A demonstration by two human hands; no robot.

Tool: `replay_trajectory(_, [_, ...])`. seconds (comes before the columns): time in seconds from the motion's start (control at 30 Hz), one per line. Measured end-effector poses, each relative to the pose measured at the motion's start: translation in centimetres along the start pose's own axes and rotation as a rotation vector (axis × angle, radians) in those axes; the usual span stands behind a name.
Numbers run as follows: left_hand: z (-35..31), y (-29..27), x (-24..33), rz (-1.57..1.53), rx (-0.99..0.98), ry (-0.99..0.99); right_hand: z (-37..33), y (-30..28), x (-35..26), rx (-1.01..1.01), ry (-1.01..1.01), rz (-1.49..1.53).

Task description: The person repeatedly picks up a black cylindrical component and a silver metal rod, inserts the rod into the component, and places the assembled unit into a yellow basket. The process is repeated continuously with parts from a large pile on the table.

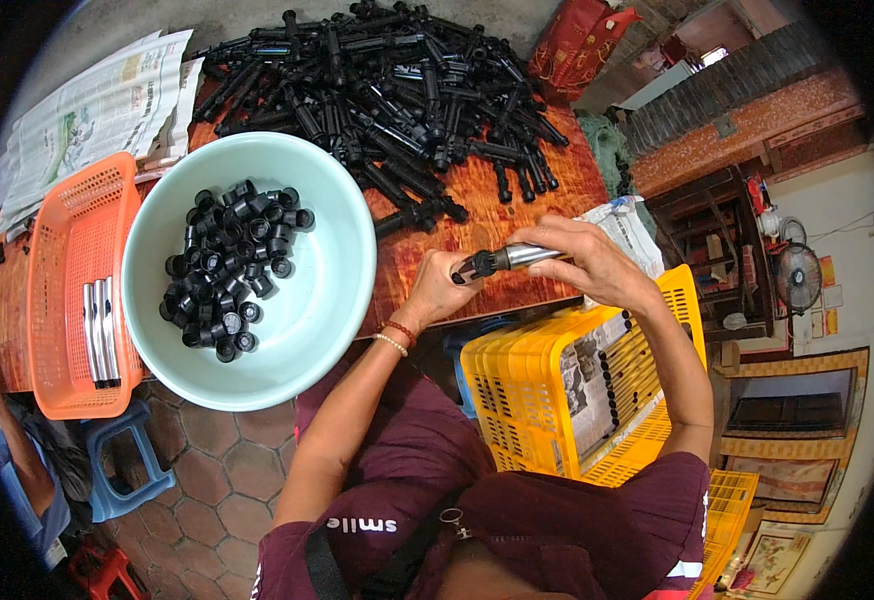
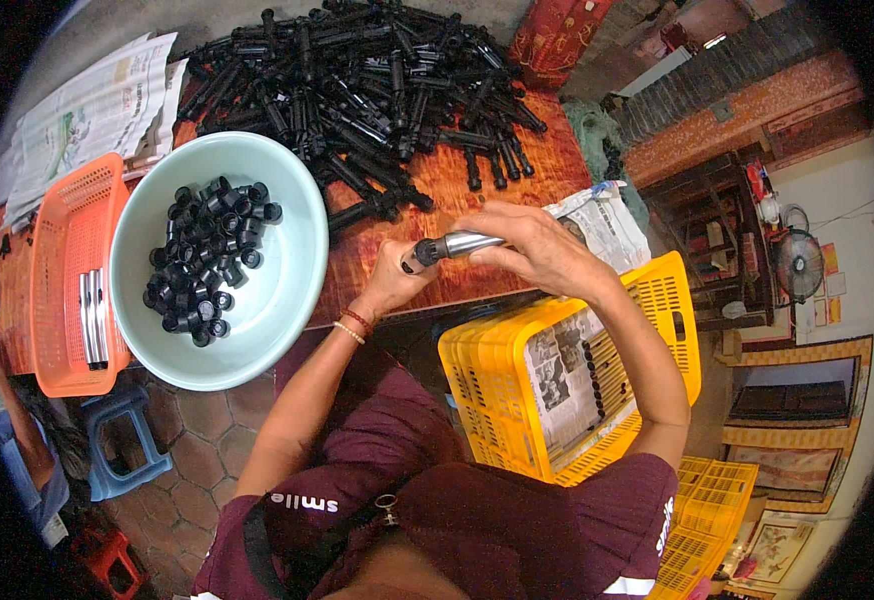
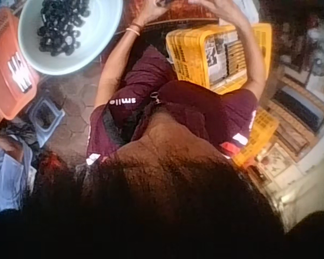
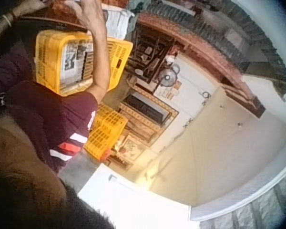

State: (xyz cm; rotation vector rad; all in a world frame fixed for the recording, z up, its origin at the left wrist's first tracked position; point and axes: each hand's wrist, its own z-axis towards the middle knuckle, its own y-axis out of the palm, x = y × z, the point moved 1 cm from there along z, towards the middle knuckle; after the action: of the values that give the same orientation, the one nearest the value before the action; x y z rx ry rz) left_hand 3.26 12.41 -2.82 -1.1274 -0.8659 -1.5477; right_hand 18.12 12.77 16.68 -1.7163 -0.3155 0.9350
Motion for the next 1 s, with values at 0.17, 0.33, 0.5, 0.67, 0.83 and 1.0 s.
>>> replay_trajectory(0.17, [-0.1,-0.1,-0.1,0.013,0.001,-0.015,0.1,-0.2,-0.6,-0.003,0.008,-0.050])
replay_trajectory(0.33, [0.0,0.0,-0.1,0.015,-0.005,-0.003,0.3,-0.7,-1.4,-0.002,0.009,-0.094])
replay_trajectory(0.5, [-0.1,-0.1,0.2,0.000,-0.008,-0.005,0.1,-0.8,-1.5,0.013,0.015,-0.105])
replay_trajectory(0.67, [0.0,-0.1,0.2,0.019,-0.005,0.012,0.0,-0.6,-1.5,0.016,0.017,-0.115])
replay_trajectory(0.83, [-0.1,-0.2,0.5,0.010,0.006,-0.001,0.1,-0.9,-2.1,-0.002,0.024,-0.127])
replay_trajectory(1.0, [0.0,0.0,0.1,0.028,-0.001,0.001,0.4,-1.4,-3.1,-0.053,0.056,-0.179])
